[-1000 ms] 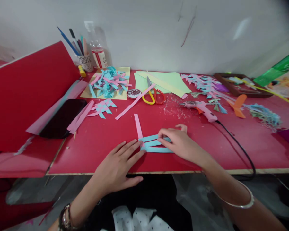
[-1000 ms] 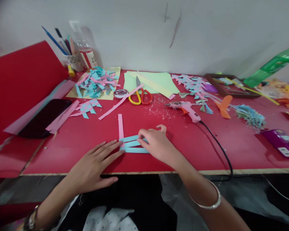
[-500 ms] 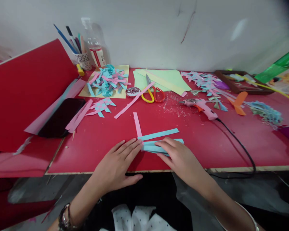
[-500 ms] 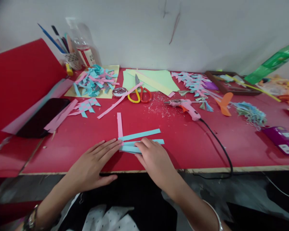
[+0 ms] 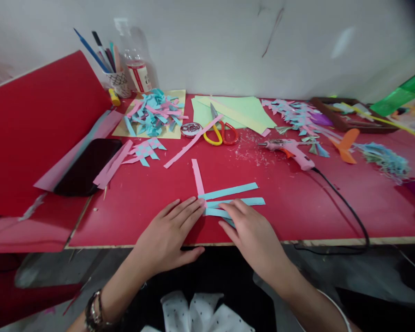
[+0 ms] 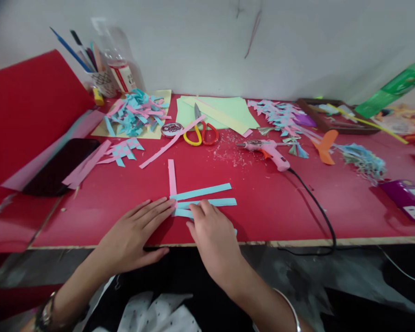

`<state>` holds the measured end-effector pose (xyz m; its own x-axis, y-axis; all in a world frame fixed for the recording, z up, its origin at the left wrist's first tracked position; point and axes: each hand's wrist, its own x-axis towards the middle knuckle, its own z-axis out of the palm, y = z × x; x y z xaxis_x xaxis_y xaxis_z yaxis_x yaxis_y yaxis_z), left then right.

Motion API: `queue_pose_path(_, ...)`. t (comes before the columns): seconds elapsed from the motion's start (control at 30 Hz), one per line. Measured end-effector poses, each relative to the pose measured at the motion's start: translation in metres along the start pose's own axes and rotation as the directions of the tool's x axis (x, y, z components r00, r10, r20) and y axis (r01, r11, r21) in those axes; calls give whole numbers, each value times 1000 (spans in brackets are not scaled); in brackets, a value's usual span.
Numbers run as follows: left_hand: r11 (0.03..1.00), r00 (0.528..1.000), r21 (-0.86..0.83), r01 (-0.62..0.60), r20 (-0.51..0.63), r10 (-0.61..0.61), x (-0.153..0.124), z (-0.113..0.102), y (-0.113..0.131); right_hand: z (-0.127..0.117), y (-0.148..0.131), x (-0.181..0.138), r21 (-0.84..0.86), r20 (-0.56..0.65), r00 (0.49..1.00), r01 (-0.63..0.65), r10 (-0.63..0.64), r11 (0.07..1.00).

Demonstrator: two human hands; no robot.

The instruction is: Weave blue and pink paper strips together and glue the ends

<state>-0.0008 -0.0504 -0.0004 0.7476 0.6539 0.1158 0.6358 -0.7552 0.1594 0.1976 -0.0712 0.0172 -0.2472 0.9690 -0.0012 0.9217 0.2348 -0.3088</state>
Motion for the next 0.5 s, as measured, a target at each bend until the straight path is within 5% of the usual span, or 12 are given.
queue_pose_path(0.33,1000,1000,3,1,-1,-1,-1,0,1,2,-6,12,46,-47,998,44,-41,998)
queue_pose_path(0.5,1000,1000,-24,17,-11,-17,0,1,1,-9,4,21,160,73,997,-17,5,987)
